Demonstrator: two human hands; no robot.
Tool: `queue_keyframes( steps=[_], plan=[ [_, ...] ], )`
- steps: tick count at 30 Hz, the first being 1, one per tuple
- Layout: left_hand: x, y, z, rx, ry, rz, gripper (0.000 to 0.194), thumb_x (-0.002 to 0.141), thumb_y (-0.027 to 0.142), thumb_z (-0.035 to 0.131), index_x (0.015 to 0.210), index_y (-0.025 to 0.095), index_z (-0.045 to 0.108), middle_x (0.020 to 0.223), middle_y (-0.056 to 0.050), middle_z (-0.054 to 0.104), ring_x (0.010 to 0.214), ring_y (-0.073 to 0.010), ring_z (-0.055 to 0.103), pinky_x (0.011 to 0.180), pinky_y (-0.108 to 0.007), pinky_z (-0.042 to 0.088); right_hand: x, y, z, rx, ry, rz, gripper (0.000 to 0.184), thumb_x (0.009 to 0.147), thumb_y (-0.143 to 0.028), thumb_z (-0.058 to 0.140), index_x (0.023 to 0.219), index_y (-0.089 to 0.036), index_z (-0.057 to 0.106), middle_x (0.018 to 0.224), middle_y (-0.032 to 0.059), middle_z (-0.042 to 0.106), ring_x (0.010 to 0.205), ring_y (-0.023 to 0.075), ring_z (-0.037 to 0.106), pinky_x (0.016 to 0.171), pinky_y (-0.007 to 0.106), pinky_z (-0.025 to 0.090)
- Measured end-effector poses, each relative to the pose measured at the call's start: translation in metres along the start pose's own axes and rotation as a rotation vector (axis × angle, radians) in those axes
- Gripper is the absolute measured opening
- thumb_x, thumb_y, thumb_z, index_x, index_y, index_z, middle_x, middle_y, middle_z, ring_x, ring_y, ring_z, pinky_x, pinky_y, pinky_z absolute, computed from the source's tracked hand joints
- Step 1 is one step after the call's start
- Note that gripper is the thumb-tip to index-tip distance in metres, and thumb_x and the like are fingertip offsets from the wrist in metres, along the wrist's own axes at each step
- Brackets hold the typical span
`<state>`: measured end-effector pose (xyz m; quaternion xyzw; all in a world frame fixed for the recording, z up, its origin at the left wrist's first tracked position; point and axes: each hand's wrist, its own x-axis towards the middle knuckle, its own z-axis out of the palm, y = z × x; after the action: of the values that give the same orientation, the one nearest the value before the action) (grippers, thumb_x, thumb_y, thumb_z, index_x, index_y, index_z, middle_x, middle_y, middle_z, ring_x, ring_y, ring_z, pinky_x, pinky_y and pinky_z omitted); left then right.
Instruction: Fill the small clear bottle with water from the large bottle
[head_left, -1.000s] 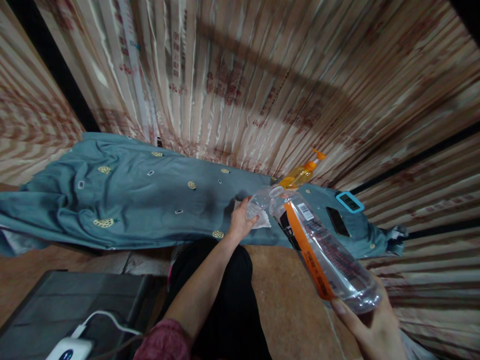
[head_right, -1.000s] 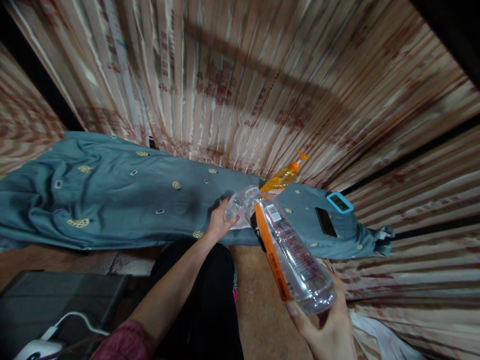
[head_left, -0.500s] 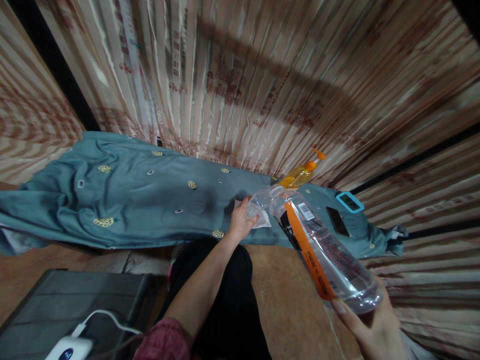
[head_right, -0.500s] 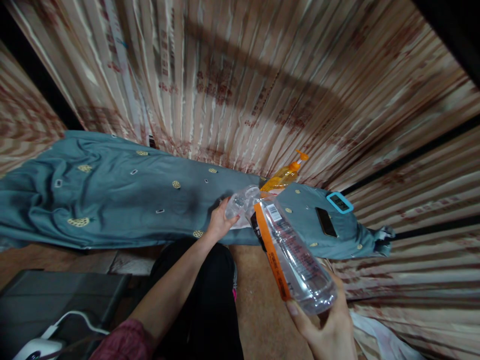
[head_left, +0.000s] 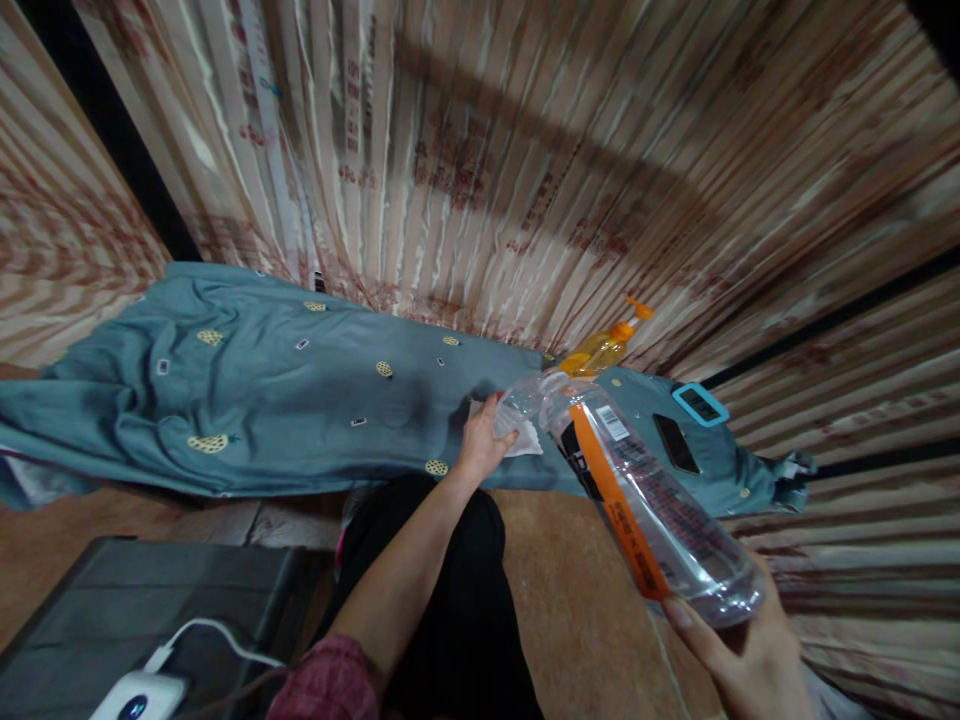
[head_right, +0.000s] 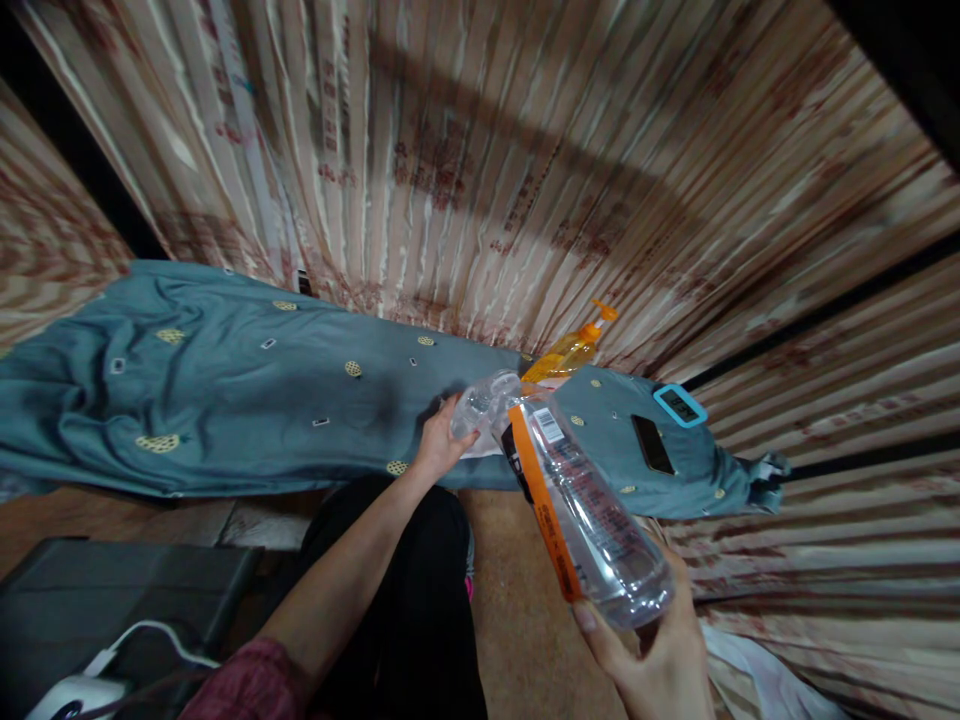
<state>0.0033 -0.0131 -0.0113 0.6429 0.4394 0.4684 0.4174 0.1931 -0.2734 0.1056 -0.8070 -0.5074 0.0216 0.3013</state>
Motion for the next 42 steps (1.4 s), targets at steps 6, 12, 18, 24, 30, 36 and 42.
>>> queue_keyframes(
  steps=[6, 12, 18, 24, 30, 36, 42],
  plan=[
    [0.0, 0.0, 0.0, 0.003, 0.003, -0.002, 0.06, 0.069, 0.01, 0.08, 0.125, 0.023, 0.063, 0.118, -0.006, 0.076, 0.112, -0.027, 0.073, 0.101, -0.043, 0.059, 0.0, -0.001, 0.001, -0.009, -0.005, 0.002, 0.079, 0.071, -0.066, 0.074, 0.128, -0.015, 0.054, 0.11, 0.0131, 0.073, 0.099, 0.0318, 0.073, 0.085, 0.039, 0.059],
    [0.0, 0.002, -0.001, 0.001, -0.003, -0.015, 0.061, 0.069, 0.009, 0.081, 0.125, 0.024, 0.063, 0.121, -0.008, 0.075, 0.114, -0.0287, 0.073, 0.102, -0.043, 0.058, 0.0, -0.003, 0.001, 0.001, 0.006, 0.008, 0.078, 0.071, -0.067, 0.075, 0.127, -0.015, 0.055, 0.11, 0.0132, 0.073, 0.1, 0.032, 0.073, 0.085, 0.038, 0.059],
    [0.0, 0.003, -0.001, 0.011, -0.007, -0.023, 0.06, 0.069, 0.009, 0.08, 0.125, 0.022, 0.062, 0.118, -0.008, 0.076, 0.112, -0.0284, 0.073, 0.102, -0.045, 0.058, 0.0, 0.0, 0.002, -0.006, 0.006, 0.019, 0.081, 0.07, -0.067, 0.075, 0.129, -0.015, 0.055, 0.111, 0.0132, 0.073, 0.1, 0.0325, 0.073, 0.086, 0.039, 0.059],
    [0.0, 0.003, -0.001, 0.007, -0.011, -0.032, 0.061, 0.069, 0.009, 0.081, 0.126, 0.022, 0.062, 0.119, -0.008, 0.075, 0.113, -0.0285, 0.072, 0.102, -0.045, 0.058, -0.002, 0.007, 0.0, -0.019, 0.019, 0.034, 0.084, 0.069, -0.068, 0.075, 0.131, -0.015, 0.054, 0.114, 0.0144, 0.072, 0.103, 0.0333, 0.072, 0.087, 0.04, 0.059],
    [0.001, 0.003, -0.001, 0.006, -0.014, -0.043, 0.061, 0.069, 0.01, 0.081, 0.126, 0.022, 0.062, 0.121, -0.01, 0.075, 0.115, -0.0298, 0.072, 0.103, -0.045, 0.057, 0.0, 0.009, 0.001, -0.027, 0.031, -0.002, 0.085, 0.07, -0.067, 0.075, 0.133, -0.015, 0.054, 0.117, 0.0147, 0.071, 0.106, 0.0336, 0.071, 0.091, 0.042, 0.058],
    [0.001, -0.002, 0.0, -0.014, -0.01, -0.032, 0.064, 0.069, 0.01, 0.081, 0.128, 0.024, 0.06, 0.124, -0.009, 0.074, 0.118, -0.0295, 0.07, 0.105, -0.044, 0.055, 0.001, -0.021, 0.008, 0.021, 0.035, 0.031, 0.087, 0.067, -0.071, 0.074, 0.13, -0.014, 0.055, 0.118, 0.0165, 0.07, 0.11, 0.0346, 0.07, 0.095, 0.044, 0.056],
    [0.002, -0.009, 0.002, -0.041, 0.008, -0.031, 0.067, 0.068, 0.01, 0.082, 0.13, 0.024, 0.06, 0.123, -0.008, 0.074, 0.117, -0.0283, 0.07, 0.105, -0.042, 0.054, 0.002, -0.045, 0.014, 0.059, 0.114, 0.125, 0.092, 0.057, -0.08, 0.069, 0.121, -0.015, 0.058, 0.109, 0.0165, 0.071, 0.105, 0.0373, 0.07, 0.094, 0.047, 0.056]
  ],
)
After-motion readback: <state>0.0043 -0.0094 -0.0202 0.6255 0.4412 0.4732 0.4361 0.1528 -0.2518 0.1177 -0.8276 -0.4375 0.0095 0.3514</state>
